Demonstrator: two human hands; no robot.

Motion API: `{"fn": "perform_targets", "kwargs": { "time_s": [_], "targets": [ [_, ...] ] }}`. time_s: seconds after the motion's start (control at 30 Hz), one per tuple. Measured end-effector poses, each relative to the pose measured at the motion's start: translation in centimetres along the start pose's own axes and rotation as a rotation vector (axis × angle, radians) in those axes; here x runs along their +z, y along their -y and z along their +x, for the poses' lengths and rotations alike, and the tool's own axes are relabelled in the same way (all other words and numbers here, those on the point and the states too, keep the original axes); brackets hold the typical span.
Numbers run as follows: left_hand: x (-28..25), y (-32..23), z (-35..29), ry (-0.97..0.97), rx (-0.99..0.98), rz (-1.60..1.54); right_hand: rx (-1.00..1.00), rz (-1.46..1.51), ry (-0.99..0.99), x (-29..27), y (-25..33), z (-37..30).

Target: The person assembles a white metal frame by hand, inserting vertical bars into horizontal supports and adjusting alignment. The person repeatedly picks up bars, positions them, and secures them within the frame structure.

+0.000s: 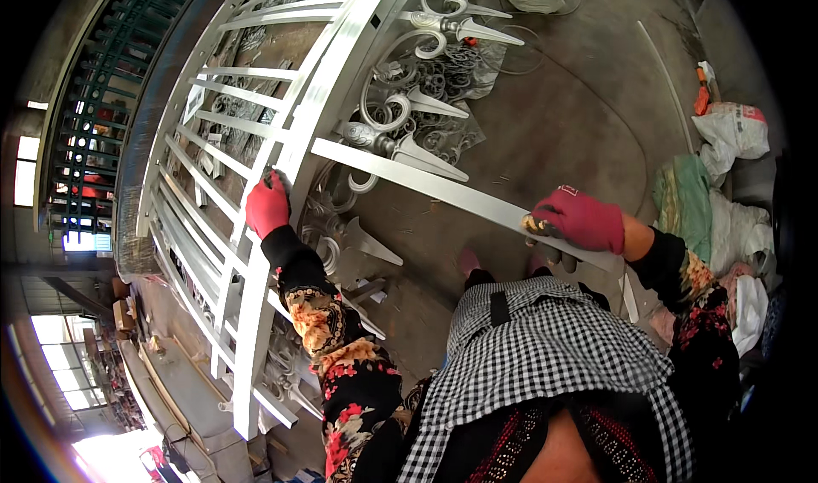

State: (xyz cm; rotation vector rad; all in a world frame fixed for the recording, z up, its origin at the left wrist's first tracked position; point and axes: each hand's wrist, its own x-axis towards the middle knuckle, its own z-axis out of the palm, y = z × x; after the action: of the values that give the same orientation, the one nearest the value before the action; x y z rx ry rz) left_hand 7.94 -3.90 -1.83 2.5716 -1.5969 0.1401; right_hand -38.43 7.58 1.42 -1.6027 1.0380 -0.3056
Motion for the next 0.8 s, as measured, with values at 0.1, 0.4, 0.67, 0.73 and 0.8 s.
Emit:
{"fn": "perform_targets", "kwargs": {
  "time_s": [0.1,0.4,0.67,0.73,0.8],
  "targets": [
    [0.1,-0.2,0.4,-0.027,0.018,-0.062,0.088,0.149,0.069,-0.2,-0.9,0.4],
    [0.3,-0.8,1.1,0.056,-0.013,-0.051,0.189,0.022,0.030,3.7,-1.0,-1.7],
    [0.5,-1.8,1.3,0.078,-0.108,-0.055,0.065,-0.017,0.022,4.3,-2.1,-5.2],
    [0.3,-2.4,0.9,0.031,-0.065,-0.036,-0.037,-0.117,-0.027,4.8,-1.8,-5.1],
    [0.1,-3.1,0.4,-0.025,-0.024,-0.037,-0.077,-0.180,-0.025,5.1,-2.3,-5.0]
  ]
}}
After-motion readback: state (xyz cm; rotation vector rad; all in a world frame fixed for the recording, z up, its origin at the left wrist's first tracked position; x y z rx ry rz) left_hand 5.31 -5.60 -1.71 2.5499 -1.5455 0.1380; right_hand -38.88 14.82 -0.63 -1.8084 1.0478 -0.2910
